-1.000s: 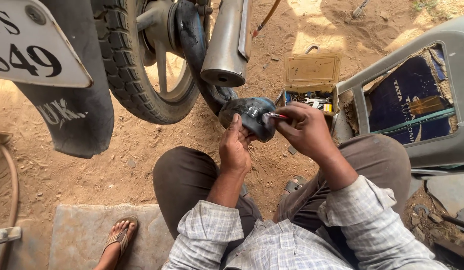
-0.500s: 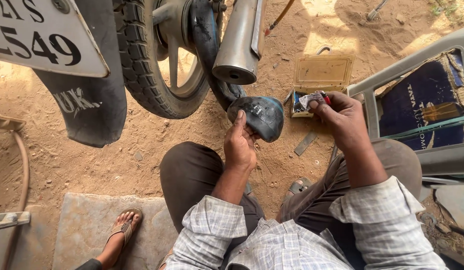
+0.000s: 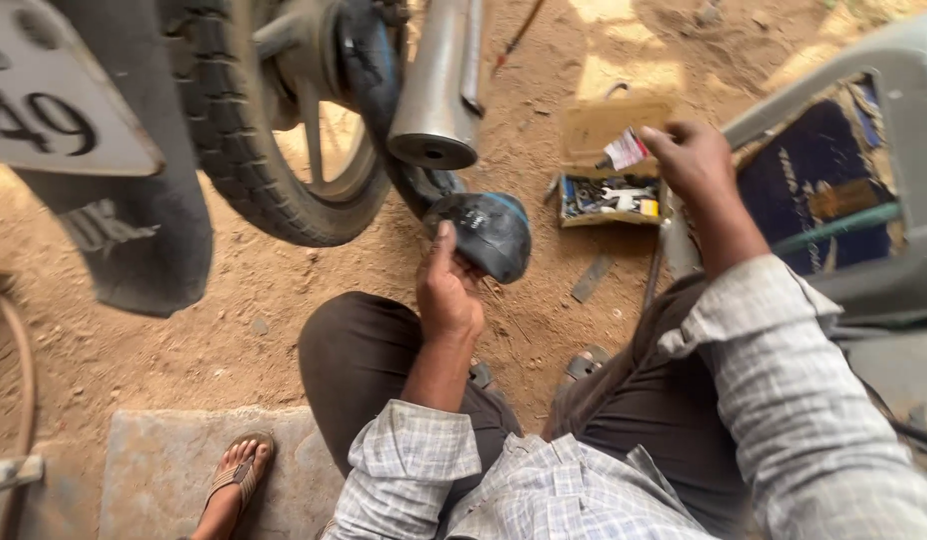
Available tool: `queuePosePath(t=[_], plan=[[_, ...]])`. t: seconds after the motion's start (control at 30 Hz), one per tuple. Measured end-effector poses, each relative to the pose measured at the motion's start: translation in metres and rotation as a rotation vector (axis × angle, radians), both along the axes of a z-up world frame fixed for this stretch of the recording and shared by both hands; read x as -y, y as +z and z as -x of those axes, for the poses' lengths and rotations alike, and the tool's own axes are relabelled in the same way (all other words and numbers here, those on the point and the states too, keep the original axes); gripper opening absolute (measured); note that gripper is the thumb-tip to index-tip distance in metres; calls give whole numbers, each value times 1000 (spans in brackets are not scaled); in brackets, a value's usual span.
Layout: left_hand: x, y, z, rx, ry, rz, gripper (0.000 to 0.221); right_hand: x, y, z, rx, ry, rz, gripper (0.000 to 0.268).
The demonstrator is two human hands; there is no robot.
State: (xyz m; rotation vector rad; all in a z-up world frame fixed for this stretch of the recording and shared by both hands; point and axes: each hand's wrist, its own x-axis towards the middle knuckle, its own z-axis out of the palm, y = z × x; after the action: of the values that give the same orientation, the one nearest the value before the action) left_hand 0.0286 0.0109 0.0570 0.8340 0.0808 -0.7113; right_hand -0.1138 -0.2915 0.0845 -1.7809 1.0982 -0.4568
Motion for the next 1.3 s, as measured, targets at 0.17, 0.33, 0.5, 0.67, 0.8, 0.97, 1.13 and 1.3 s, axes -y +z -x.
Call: queuePosePath(t=[0.17,0.33,0.5,0.67,0.8,0.97,1.13,1.3], plan=[[3,11,0,51,37,25,64,-56,7,-13,63,120,142,37],[8,-18,-3,-24,21,61,48,-146,47,-29,300,481,83,25],[-23,-15,-24,-52,-182,-48,48,-258,128,-17,525,870,-110,41],[-200,213,-72,-146,-614,-231,55,-322,196,-2,718,1090,-490,58],[-302,348,-91,-229,-970,-377,60,-342,206,-3,731,1193,-351,62],[-301,366,-91,-338,-1420,-568,67,-360,209,1,738,1053,-340,63],[-303,369,-75,-434,-1681,-674,69,-368,207,2,707,971,-380,68],[-134,158,-58,-158,-730,-105,50,-386,210,-7,728,1278,-613,78]])
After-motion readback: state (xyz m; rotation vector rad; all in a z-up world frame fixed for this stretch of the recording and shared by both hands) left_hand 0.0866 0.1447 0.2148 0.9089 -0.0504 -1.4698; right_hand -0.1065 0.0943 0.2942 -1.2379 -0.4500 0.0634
